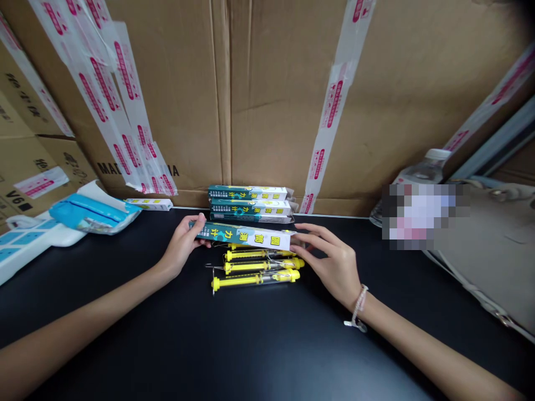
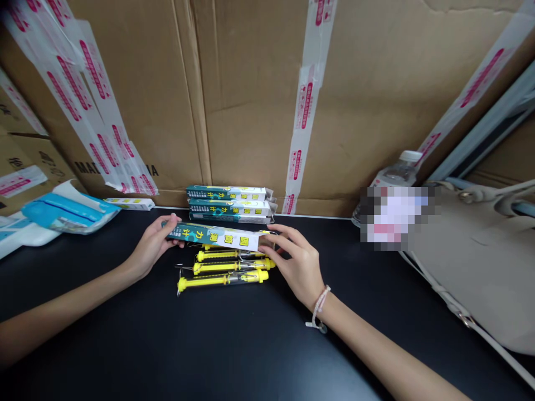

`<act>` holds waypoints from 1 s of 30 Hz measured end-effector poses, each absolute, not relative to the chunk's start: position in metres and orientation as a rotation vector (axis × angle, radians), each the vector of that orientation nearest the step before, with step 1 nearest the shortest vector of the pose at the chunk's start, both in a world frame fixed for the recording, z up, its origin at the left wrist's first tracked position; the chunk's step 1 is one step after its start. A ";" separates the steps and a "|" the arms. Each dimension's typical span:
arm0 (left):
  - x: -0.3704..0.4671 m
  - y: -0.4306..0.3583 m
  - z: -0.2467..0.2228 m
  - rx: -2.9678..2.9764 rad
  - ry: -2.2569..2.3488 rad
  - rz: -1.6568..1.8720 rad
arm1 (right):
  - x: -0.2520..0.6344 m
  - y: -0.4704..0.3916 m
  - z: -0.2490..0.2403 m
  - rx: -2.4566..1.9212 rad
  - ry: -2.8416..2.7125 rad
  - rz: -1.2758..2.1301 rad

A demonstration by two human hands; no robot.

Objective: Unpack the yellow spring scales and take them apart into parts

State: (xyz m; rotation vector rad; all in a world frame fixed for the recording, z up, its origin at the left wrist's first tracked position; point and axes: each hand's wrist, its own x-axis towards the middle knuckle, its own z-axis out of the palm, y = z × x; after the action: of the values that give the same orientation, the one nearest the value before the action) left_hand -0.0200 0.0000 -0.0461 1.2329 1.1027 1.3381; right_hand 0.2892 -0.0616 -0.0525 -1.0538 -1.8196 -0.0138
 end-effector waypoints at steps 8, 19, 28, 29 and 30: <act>-0.020 -0.004 -0.042 1.250 1.089 1.289 | 0.289 -0.062 -0.054 -0.975 -1.888 -0.001; -0.018 -0.004 -0.044 1.271 1.025 1.251 | 0.295 -0.060 -0.051 -1.063 -1.802 0.252; -0.019 -0.002 -0.045 1.182 0.993 1.414 | 0.306 -0.046 -0.047 -1.080 -1.467 0.587; -0.021 0.000 -0.045 1.155 1.000 1.455 | 0.309 -0.043 -0.048 -1.069 -1.410 0.654; -0.022 0.001 -0.046 1.129 1.006 1.492 | 0.313 -0.040 -0.050 -1.056 -1.350 0.719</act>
State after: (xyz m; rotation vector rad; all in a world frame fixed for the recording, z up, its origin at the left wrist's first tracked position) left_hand -0.0221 0.0013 -0.0459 1.1288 1.0059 1.4915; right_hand 0.3128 -0.0395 -0.0498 -1.0562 -1.3504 0.7189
